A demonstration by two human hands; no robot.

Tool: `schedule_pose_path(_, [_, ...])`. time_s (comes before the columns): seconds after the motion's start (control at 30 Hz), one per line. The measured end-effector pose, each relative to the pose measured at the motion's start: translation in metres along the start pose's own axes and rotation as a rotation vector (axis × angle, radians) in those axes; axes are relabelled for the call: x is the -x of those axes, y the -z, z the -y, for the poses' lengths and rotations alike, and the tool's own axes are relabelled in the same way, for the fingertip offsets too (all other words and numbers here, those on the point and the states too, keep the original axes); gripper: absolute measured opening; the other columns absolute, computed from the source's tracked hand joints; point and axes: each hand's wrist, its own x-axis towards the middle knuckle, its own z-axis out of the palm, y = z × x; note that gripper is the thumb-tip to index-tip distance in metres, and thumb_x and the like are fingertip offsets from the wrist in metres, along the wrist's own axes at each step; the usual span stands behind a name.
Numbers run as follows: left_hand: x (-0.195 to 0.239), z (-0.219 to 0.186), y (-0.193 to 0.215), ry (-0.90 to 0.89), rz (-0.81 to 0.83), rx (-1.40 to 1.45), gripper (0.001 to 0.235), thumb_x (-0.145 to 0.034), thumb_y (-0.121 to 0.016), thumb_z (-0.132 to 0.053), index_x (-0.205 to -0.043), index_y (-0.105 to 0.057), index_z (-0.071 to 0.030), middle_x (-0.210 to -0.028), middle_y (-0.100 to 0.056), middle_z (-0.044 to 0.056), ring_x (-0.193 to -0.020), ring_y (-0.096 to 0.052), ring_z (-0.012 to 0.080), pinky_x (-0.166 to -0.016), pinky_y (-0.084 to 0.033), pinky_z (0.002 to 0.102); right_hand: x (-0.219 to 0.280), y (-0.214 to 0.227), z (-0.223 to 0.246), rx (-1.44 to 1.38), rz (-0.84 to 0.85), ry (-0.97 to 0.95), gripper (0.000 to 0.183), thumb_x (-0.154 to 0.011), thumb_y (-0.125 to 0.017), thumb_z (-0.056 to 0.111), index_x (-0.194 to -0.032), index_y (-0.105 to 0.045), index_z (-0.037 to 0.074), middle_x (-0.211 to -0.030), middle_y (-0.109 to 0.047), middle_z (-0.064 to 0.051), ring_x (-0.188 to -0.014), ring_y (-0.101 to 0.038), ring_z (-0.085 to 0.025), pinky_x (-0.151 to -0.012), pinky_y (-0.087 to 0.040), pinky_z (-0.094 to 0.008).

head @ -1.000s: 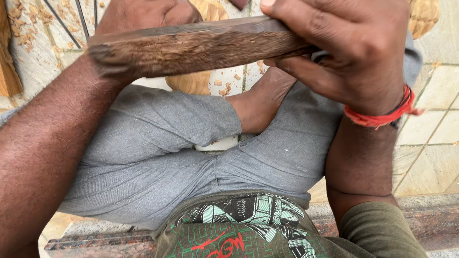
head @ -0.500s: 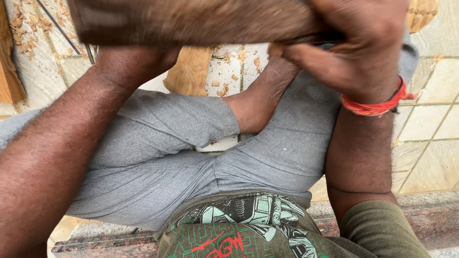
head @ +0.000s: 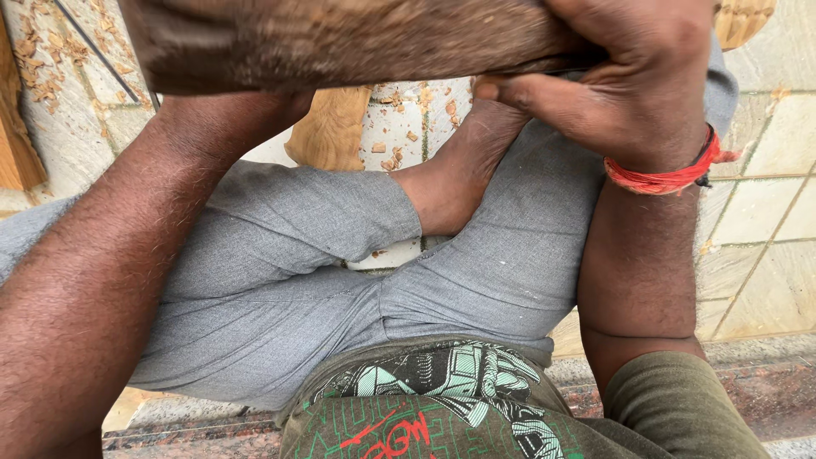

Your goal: The person sits cross-legged on a tiled floor and carves a wooden piece shaped like a hand using a chisel and a wooden mallet. The person holds the wood between their feet and repeatedly strikes the chisel to shape the wood, occasionally adjusting the piece and inspecting the carved details.

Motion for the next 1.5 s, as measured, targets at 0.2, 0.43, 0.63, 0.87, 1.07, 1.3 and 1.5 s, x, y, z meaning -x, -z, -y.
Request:
schedule_pose_path(0.2, [0.000, 0.004, -0.002, -0.001, -0.094, 0.068, 0.008, -0.105, -0.072, -0.011, -0.098, -0.070, -0.015, -0.076, -0.059, -0.004, -0.069, -0.060, 0.0114, -0.061, -0.051, 0.030, -0.013, -0.004, 0.009, -0.002, 0.000, 0.181, 0.053, -0.084, -0.092, 0.009, -0.131, -0.070, -0.002, -0.108, -0.070, -0.011, -0.097, -0.069, -0.021, -0.084, -0.052, -0.033])
schedule_pose_path(0.43, [-0.011, -0.004, 0.011, 0.012, -0.172, 0.077, 0.003, -0.103, -0.072, -0.011, -0.105, -0.071, -0.010, -0.078, -0.065, 0.000, -0.074, -0.065, 0.0102, -0.058, -0.052, 0.025, -0.009, -0.011, -0.004, 0.016, -0.042, 0.151, 0.048, -0.087, -0.095, 0.013, -0.124, -0.071, -0.002, -0.104, -0.069, -0.011, -0.094, -0.068, -0.021, -0.082, -0.053, -0.033])
schedule_pose_path(0.63, [-0.025, -0.007, 0.031, 0.033, -0.122, 0.095, 0.016, -0.107, -0.080, -0.025, -0.109, -0.071, -0.011, -0.083, -0.067, 0.001, -0.077, -0.065, 0.0141, -0.064, -0.052, 0.031, 0.006, -0.012, -0.018, -0.113, -0.085, -0.018, 0.032, -0.093, -0.096, 0.011, -0.107, -0.072, -0.004, -0.087, -0.065, -0.010, -0.077, -0.063, -0.015, -0.069, -0.051, -0.029])
schedule_pose_path(0.87, [-0.030, -0.010, 0.040, -0.042, -0.150, 0.095, 0.020, -0.108, -0.078, -0.023, -0.115, -0.063, -0.011, -0.098, -0.064, 0.002, -0.091, -0.064, 0.0159, -0.077, -0.049, 0.036, 0.012, -0.013, 0.000, -0.191, -0.131, -0.035, 0.035, -0.095, -0.096, 0.009, -0.113, -0.071, -0.008, -0.092, -0.066, -0.010, -0.083, -0.061, -0.014, -0.075, -0.051, -0.026])
schedule_pose_path(1.07, [-0.030, -0.011, 0.044, -0.055, -0.190, 0.068, 0.023, -0.104, -0.079, -0.025, -0.113, -0.063, -0.012, -0.097, -0.064, 0.001, -0.096, -0.064, 0.0182, -0.076, -0.050, 0.037, 0.015, -0.017, 0.018, -0.351, -0.179, -0.079, 0.034, -0.099, -0.090, 0.009, -0.120, -0.067, -0.006, -0.106, -0.070, -0.007, -0.092, -0.060, -0.010, -0.083, -0.050, -0.023])
schedule_pose_path(1.3, [-0.028, -0.011, 0.033, 0.022, -0.128, 0.178, 0.015, -0.111, -0.077, -0.021, -0.113, -0.069, -0.009, -0.088, -0.066, 0.002, -0.087, -0.066, 0.0154, -0.069, -0.052, 0.032, 0.009, -0.021, 0.032, 0.003, -0.131, 0.028, 0.049, -0.089, -0.093, 0.016, -0.125, -0.068, -0.005, -0.107, -0.072, -0.016, -0.096, -0.070, -0.024, -0.087, -0.056, -0.034])
schedule_pose_path(1.5, [-0.029, -0.013, 0.038, -0.055, -0.190, 0.079, 0.012, -0.104, -0.080, -0.021, -0.102, -0.074, -0.010, -0.078, -0.068, 0.001, -0.072, -0.067, 0.0133, -0.057, -0.051, 0.028, 0.002, -0.023, 0.033, -0.097, -0.137, 0.031, 0.054, -0.093, -0.091, 0.015, -0.137, -0.065, -0.002, -0.117, -0.073, -0.013, -0.104, -0.074, -0.025, -0.091, -0.058, -0.034])
